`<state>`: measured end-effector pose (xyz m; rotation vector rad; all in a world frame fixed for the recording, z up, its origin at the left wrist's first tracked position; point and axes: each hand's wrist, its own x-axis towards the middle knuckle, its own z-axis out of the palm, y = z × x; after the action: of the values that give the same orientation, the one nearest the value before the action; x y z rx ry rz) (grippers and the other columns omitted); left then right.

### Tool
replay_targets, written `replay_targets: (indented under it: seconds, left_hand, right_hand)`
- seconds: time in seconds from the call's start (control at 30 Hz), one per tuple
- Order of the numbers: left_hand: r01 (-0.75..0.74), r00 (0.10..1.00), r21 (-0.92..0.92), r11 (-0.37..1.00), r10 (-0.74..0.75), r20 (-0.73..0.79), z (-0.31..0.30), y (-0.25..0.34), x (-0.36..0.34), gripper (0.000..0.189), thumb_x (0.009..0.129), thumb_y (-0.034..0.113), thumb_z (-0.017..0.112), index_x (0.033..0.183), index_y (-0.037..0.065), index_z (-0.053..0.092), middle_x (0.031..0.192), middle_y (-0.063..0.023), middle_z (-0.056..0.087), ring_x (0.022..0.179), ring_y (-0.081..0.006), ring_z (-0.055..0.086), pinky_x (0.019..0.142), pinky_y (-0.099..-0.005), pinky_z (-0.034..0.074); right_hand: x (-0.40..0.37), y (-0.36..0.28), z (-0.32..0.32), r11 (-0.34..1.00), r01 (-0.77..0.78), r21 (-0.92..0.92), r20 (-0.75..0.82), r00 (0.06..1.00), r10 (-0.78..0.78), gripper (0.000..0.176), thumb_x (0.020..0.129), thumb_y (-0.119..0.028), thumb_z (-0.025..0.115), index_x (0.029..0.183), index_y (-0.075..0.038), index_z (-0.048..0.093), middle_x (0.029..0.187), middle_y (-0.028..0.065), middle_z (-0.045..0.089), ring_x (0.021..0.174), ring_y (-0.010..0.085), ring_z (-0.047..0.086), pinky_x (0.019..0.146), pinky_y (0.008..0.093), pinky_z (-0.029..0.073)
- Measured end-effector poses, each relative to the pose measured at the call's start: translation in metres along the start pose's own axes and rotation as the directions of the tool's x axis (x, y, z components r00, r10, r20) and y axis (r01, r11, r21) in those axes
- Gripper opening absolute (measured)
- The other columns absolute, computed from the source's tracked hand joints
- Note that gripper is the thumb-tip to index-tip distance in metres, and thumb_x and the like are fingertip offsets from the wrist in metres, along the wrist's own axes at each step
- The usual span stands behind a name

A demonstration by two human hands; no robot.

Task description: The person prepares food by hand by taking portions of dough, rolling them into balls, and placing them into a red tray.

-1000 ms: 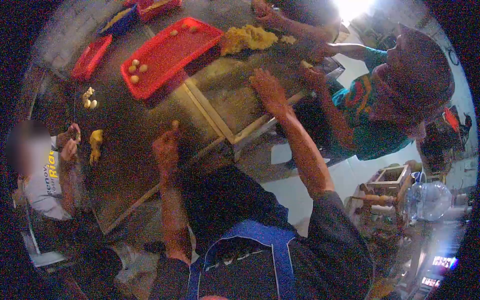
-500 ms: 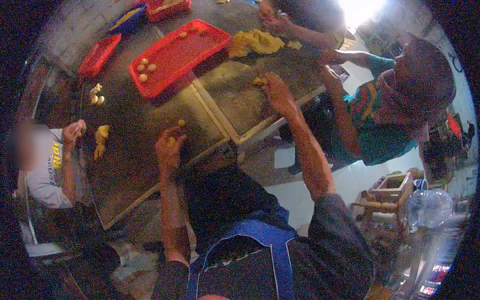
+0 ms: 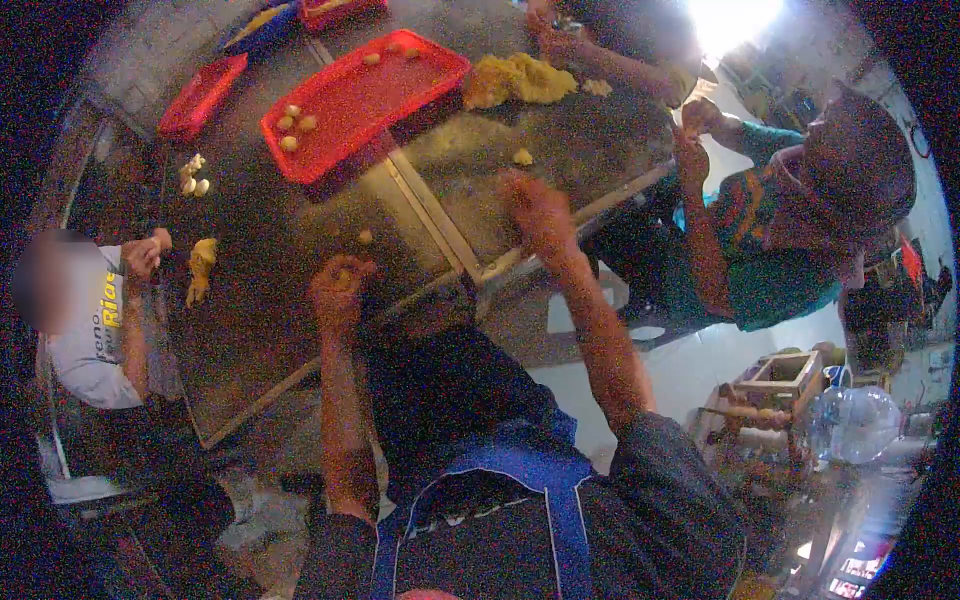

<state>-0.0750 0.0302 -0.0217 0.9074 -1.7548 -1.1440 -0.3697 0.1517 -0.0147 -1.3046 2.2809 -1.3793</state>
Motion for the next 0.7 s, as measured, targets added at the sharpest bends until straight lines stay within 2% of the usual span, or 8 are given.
replay_targets:
  seconds: [0.03, 0.1, 0.17, 0.27, 0.37, 0.43, 0.5, 0.7]
  left_hand:
    - [-0.013, 1.000, -0.014, 1.000, 0.013, -0.004, 0.001, -0.004, 0.001, 0.029, 0.091, 0.028, 0.071, 0.077, 0.003, 0.065, 0.067, 0.0027, 0.059, 0.062, -0.0056, 0.051, 0.055, -0.0240, 0.039]
    - [-0.015, 1.000, -0.007, 1.000, 0.015, -0.022, -0.004, -0.015, -0.001, 0.036, 0.093, 0.032, 0.070, 0.072, 0.004, 0.062, 0.064, 0.0024, 0.056, 0.062, -0.0056, 0.050, 0.054, -0.0239, 0.038]
    - [0.211, 0.959, -0.208, 0.955, -0.243, -0.145, -0.003, -0.019, -0.003, 0.045, 0.095, 0.041, 0.063, 0.069, 0.005, 0.060, 0.061, 0.0011, 0.053, 0.061, -0.0066, 0.050, 0.055, -0.0248, 0.038]
    - [0.143, 0.943, -0.281, 0.949, -0.217, -0.253, 0.001, -0.021, 0.000, 0.050, 0.096, 0.047, 0.059, 0.070, 0.004, 0.061, 0.060, -0.0002, 0.053, 0.060, -0.0079, 0.048, 0.056, -0.0260, 0.038]
    - [0.119, 0.919, 0.090, 0.989, -0.076, -0.388, -0.006, -0.007, 0.000, 0.048, 0.096, 0.044, 0.060, 0.074, 0.001, 0.064, 0.061, -0.0004, 0.053, 0.060, -0.0090, 0.046, 0.055, -0.0276, 0.038]
    - [0.100, 0.912, 0.091, 0.991, -0.055, -0.405, -0.004, -0.023, -0.001, 0.046, 0.097, 0.041, 0.060, 0.076, 0.000, 0.065, 0.061, -0.0007, 0.054, 0.060, -0.0096, 0.045, 0.055, -0.0282, 0.038]
    - [0.072, 0.911, 0.084, 0.994, -0.031, -0.411, -0.004, -0.027, -0.002, 0.044, 0.097, 0.039, 0.061, 0.079, -0.001, 0.066, 0.062, -0.0011, 0.055, 0.060, -0.0102, 0.044, 0.055, -0.0288, 0.038]
    - [-0.023, 0.923, 0.248, 0.969, 0.116, -0.368, 0.003, -0.026, 0.001, 0.039, 0.096, 0.035, 0.064, 0.083, -0.001, 0.070, 0.066, -0.0055, 0.061, 0.060, -0.0116, 0.049, 0.055, -0.0308, 0.041]
  right_hand:
    - [0.004, -0.001, 0.011, 1.000, 0.014, 0.005, 0.007, 1.000, -0.014, 0.024, 0.094, -0.019, 0.062, 0.113, -0.005, 0.068, 0.110, 0.0165, 0.070, 0.103, 0.0303, 0.068, 0.110, 0.0430, 0.035]
    - [0.003, -0.002, 0.038, 0.720, 0.485, -0.497, 0.203, 0.871, -0.448, 0.022, 0.093, -0.014, 0.063, 0.112, -0.005, 0.069, 0.114, 0.0163, 0.069, 0.105, 0.0257, 0.068, 0.100, 0.0378, 0.046]
    - [0.018, -0.016, 0.042, 0.841, 0.417, -0.344, 0.166, 0.909, -0.383, 0.022, 0.092, -0.012, 0.064, 0.113, -0.005, 0.068, 0.116, 0.0164, 0.068, 0.107, 0.0266, 0.067, 0.096, 0.0371, 0.048]
    - [0.024, -0.064, 0.073, 0.951, 0.300, -0.066, 0.155, 0.945, -0.288, 0.025, 0.089, -0.006, 0.066, 0.114, -0.006, 0.067, 0.119, 0.0164, 0.066, 0.113, 0.0318, 0.063, 0.095, 0.0397, 0.050]
    - [0.019, -0.110, 0.144, 0.760, 0.629, 0.163, 0.140, 0.747, -0.649, 0.027, 0.088, -0.011, 0.065, 0.114, -0.005, 0.067, 0.115, 0.0156, 0.068, 0.112, 0.0349, 0.062, 0.096, 0.0417, 0.049]
    - [0.026, -0.109, 0.192, 0.678, 0.712, 0.183, 0.076, 0.677, -0.732, 0.027, 0.088, -0.014, 0.064, 0.114, -0.005, 0.066, 0.114, 0.0148, 0.068, 0.110, 0.0339, 0.064, 0.094, 0.0412, 0.050]
    - [0.037, -0.088, 0.234, 0.687, 0.726, 0.008, 0.518, 0.585, -0.624, 0.029, 0.088, -0.017, 0.064, 0.114, -0.005, 0.066, 0.113, 0.0150, 0.068, 0.103, 0.0332, 0.066, 0.089, 0.0403, 0.052]
    - [0.049, -0.073, 0.099, 0.948, 0.318, 0.002, 0.276, 0.911, -0.307, 0.031, 0.092, -0.024, 0.063, 0.118, -0.006, 0.065, 0.114, 0.0138, 0.069, 0.101, 0.0321, 0.067, 0.086, 0.0393, 0.053]
